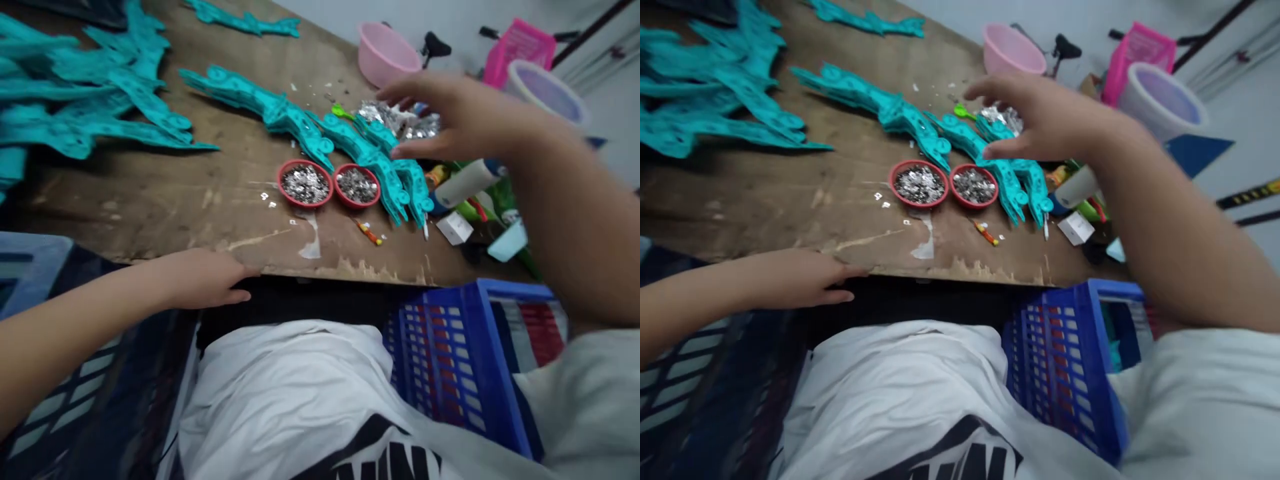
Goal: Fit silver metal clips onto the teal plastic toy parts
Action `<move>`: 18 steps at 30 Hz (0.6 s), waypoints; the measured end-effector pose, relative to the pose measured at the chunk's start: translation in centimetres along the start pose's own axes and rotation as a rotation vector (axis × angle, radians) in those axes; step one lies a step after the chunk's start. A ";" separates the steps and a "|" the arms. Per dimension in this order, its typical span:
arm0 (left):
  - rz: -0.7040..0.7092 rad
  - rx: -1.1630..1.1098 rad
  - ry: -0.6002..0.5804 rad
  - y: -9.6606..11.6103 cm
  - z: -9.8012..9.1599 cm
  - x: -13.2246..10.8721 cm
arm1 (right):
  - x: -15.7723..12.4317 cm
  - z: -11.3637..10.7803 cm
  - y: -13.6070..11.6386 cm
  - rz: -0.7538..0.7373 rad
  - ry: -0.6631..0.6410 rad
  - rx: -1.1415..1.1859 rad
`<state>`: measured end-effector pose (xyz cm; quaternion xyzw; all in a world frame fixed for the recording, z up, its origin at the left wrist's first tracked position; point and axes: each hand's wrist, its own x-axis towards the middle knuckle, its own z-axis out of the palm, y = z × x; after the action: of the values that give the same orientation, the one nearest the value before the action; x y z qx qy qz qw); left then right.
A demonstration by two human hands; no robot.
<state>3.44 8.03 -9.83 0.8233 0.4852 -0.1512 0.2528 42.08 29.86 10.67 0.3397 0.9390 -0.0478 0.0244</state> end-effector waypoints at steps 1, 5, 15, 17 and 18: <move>-0.006 -0.028 -0.019 -0.5 -0.5 0.0 | 4.9 1.4 -0.1 -0.042 -0.007 -0.021; -0.024 -0.052 -0.218 0.0 -2.2 -0.1 | 20.8 7.0 -0.4 -0.023 -0.077 -0.146; -0.100 -0.116 -0.315 1.4 -5.2 -0.7 | 37.8 15.5 1.8 0.049 -0.437 -0.193; -0.074 -0.168 -0.327 1.5 -5.5 -0.7 | 38.7 16.6 3.1 0.033 -0.449 -0.193; -0.055 -0.190 -0.330 1.5 -5.5 -0.6 | 39.0 17.0 3.8 0.019 -0.446 -0.186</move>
<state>4.49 10.07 -4.54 0.7461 0.4718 -0.2443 0.4014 14.76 55.73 -9.58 0.3259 0.9074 -0.0347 0.2630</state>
